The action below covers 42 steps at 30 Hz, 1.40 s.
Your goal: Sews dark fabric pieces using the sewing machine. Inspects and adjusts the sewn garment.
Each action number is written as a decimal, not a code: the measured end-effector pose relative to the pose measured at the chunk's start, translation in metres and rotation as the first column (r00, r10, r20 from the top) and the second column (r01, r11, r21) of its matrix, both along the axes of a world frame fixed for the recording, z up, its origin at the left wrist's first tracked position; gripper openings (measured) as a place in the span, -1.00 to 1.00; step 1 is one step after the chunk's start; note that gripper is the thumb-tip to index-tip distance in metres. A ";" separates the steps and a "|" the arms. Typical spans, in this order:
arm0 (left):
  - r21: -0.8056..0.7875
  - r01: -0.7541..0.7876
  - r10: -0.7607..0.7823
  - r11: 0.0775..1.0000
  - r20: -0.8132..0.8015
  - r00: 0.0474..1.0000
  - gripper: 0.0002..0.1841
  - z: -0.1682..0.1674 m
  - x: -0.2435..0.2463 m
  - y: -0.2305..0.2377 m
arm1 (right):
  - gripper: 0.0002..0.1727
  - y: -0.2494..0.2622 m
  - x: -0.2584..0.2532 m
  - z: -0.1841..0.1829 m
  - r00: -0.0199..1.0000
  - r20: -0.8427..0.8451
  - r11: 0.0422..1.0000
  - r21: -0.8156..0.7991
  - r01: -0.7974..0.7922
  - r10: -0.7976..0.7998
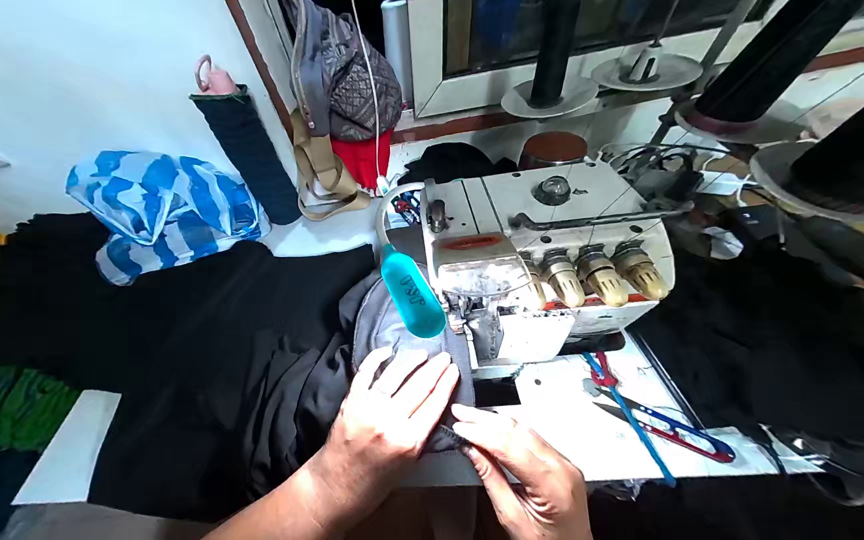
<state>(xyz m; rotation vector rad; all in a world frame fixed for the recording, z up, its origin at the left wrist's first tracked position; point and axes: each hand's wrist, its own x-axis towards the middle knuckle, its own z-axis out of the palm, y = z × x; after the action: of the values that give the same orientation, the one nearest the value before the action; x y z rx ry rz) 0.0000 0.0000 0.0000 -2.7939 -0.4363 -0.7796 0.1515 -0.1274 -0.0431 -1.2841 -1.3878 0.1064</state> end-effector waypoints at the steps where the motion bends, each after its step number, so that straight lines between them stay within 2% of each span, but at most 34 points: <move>1: 0.012 -0.009 0.009 1.000 0.002 1.000 -0.62 0.000 0.001 0.000 | -0.80 0.001 0.000 -0.001 1.000 -0.012 1.000 0.006 -0.003 0.003; 5: 0.021 -0.029 0.029 0.999 -0.009 1.000 -0.63 0.003 0.004 0.002 | -0.80 0.010 0.002 -0.005 1.000 -0.024 0.999 0.047 0.008 -0.007; 11: -0.020 -0.099 0.096 0.995 -0.121 0.988 -0.58 0.015 0.016 0.014 | -0.80 0.036 0.012 0.002 0.994 0.020 0.993 0.043 0.108 -0.109; 15: -0.137 -0.065 0.061 0.988 -0.034 0.998 -0.71 0.030 0.008 0.010 | -0.82 0.053 0.021 0.003 0.988 0.073 0.990 0.047 0.130 -0.133; 16: -0.147 -0.067 0.062 0.987 -0.034 0.997 -0.70 0.034 0.004 0.008 | -0.81 0.055 0.023 0.003 0.988 0.078 0.991 0.043 0.130 -0.133; 19: -0.258 -0.094 0.087 0.962 -0.038 0.995 -0.51 0.045 -0.006 0.003 | -0.79 0.056 0.026 0.005 0.988 0.095 0.993 0.026 0.118 -0.120; 20: -0.270 -0.109 0.106 0.957 -0.024 0.994 -0.53 0.047 -0.009 0.004 | -0.79 0.056 0.026 0.006 0.987 0.107 0.993 0.020 0.117 -0.119; 22: -0.206 -0.150 0.155 0.967 0.010 0.988 -0.62 0.054 -0.013 0.002 | -0.79 0.055 0.027 0.006 0.984 0.136 0.993 0.013 0.118 -0.119; 24: -0.130 -0.134 0.140 0.982 0.038 0.989 -0.66 0.058 -0.015 -0.009 | -0.77 0.052 0.028 0.008 0.977 0.178 0.993 -0.004 0.115 -0.113; 27: -0.031 0.083 -0.081 0.996 0.052 0.995 -0.80 0.047 -0.008 -0.034 | -0.73 0.037 0.027 0.008 0.967 0.256 1.000 0.011 0.009 -0.012; 29: 0.006 0.182 -0.182 0.983 0.091 0.979 -0.82 0.035 -0.004 -0.032 | -0.74 0.022 0.023 0.007 0.955 0.294 0.997 0.045 -0.063 0.047; 32: -0.045 0.246 -0.236 0.968 0.172 0.957 -0.78 0.019 0.000 -0.021 | -0.78 0.007 0.016 -0.001 0.963 0.269 0.995 0.101 -0.013 -0.014; 34: -0.097 0.195 -0.187 0.976 0.085 0.979 -0.63 0.007 0.006 -0.013 | -0.81 0.006 0.014 -0.004 0.965 0.254 0.993 0.112 0.035 -0.062; 37: -0.122 0.100 -0.104 0.988 -0.028 0.994 -0.54 -0.009 0.013 0.006 | -0.77 0.008 0.011 -0.008 0.976 0.213 0.995 0.103 0.015 -0.037; 40: -0.040 0.039 -0.040 0.998 -0.021 0.999 -0.58 -0.008 0.013 0.005 | -0.76 0.006 0.009 -0.010 0.985 0.171 0.996 0.093 0.011 -0.027; 42: -0.044 0.012 -0.014 0.999 -0.026 1.000 -0.59 -0.002 0.011 0.001 | -0.76 0.006 0.008 -0.009 0.987 0.156 0.996 0.092 0.019 -0.034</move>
<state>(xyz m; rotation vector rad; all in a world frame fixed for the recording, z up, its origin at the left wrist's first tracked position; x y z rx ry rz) 0.0108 0.0009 -0.0020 -2.8468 -0.4362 -0.7440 0.1597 -0.1211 -0.0517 -1.2568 -1.4917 -0.0764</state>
